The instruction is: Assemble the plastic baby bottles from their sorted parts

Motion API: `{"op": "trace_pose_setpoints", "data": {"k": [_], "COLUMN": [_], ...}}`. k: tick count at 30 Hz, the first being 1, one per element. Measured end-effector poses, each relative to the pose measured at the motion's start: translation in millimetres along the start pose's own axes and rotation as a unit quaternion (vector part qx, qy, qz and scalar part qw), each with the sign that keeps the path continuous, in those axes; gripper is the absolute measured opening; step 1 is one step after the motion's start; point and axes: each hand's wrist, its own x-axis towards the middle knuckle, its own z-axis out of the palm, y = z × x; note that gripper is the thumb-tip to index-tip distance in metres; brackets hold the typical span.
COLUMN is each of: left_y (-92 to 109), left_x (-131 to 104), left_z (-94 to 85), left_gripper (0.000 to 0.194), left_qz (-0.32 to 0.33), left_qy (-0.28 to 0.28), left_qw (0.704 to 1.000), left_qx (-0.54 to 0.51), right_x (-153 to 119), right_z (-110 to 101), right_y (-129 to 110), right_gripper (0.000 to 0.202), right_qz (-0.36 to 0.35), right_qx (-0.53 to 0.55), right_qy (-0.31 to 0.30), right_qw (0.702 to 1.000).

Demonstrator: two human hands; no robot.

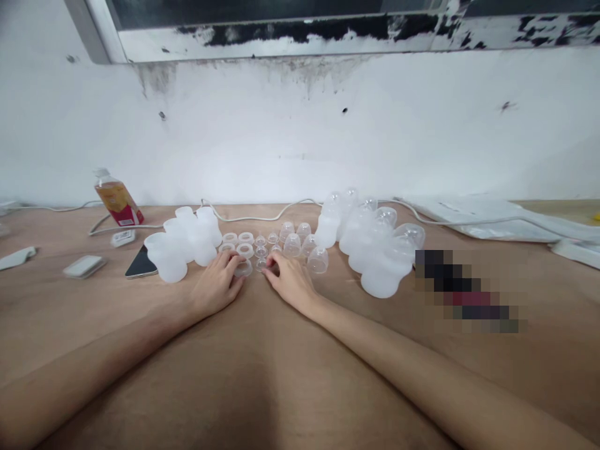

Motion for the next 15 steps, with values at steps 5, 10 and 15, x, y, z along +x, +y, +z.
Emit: {"op": "trace_pose_setpoints", "data": {"k": [5,10,15], "left_y": [-1,-2,-2], "left_x": [-1,-1,-1], "left_z": [0.8,2.6,2.4], "left_gripper": [0.029,0.034,0.035], "left_qz": [0.002,0.006,-0.001], "left_qy": [0.005,0.002,-0.002], "left_qw": [1.0,1.0,1.0], "left_qx": [0.004,0.007,0.001], "right_x": [0,-3,6], "right_z": [0,2,-34], "right_y": [-1,-2,-3], "right_gripper": [0.015,0.017,0.025], "right_qz": [-0.043,-0.078,-0.153], "right_qx": [-0.018,-0.086,-0.247], "right_qy": [-0.03,-0.018,0.047], "right_qw": [0.998,0.993,0.956]}}
